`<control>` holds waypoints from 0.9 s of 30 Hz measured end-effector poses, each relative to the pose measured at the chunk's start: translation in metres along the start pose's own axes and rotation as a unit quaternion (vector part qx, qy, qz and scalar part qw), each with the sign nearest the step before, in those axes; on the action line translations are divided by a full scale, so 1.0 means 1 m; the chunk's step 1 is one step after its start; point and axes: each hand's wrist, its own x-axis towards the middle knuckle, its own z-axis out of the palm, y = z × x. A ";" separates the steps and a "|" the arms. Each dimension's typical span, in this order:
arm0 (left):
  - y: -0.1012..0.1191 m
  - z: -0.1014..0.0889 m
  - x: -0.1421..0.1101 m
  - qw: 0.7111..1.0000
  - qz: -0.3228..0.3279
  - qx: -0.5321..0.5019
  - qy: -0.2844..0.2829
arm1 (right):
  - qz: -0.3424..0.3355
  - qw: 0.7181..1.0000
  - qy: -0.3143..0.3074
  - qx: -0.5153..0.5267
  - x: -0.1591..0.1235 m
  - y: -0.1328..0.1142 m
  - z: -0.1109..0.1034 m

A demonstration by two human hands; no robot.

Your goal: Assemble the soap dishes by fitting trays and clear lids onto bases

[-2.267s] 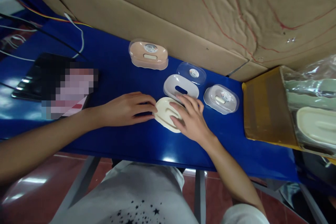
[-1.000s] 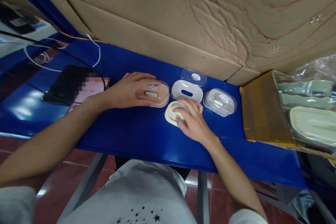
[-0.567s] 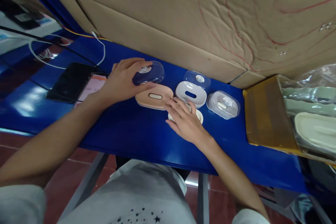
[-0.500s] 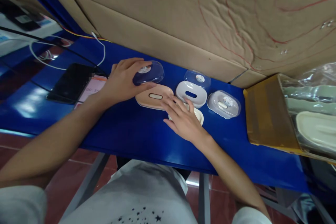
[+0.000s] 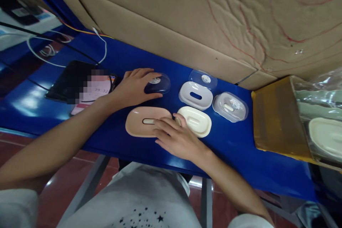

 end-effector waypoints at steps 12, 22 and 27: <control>0.013 -0.014 -0.026 0.962 0.239 -0.085 -0.106 | 0.014 0.997 -0.033 -0.068 -0.002 0.003 0.004; 0.026 -0.027 -0.046 0.945 0.231 -0.092 -0.213 | 0.021 0.999 0.001 -0.048 -0.002 0.010 0.000; 0.022 -0.032 -0.039 0.938 0.229 -0.140 -0.217 | 0.024 0.995 0.067 -0.069 -0.007 0.009 0.003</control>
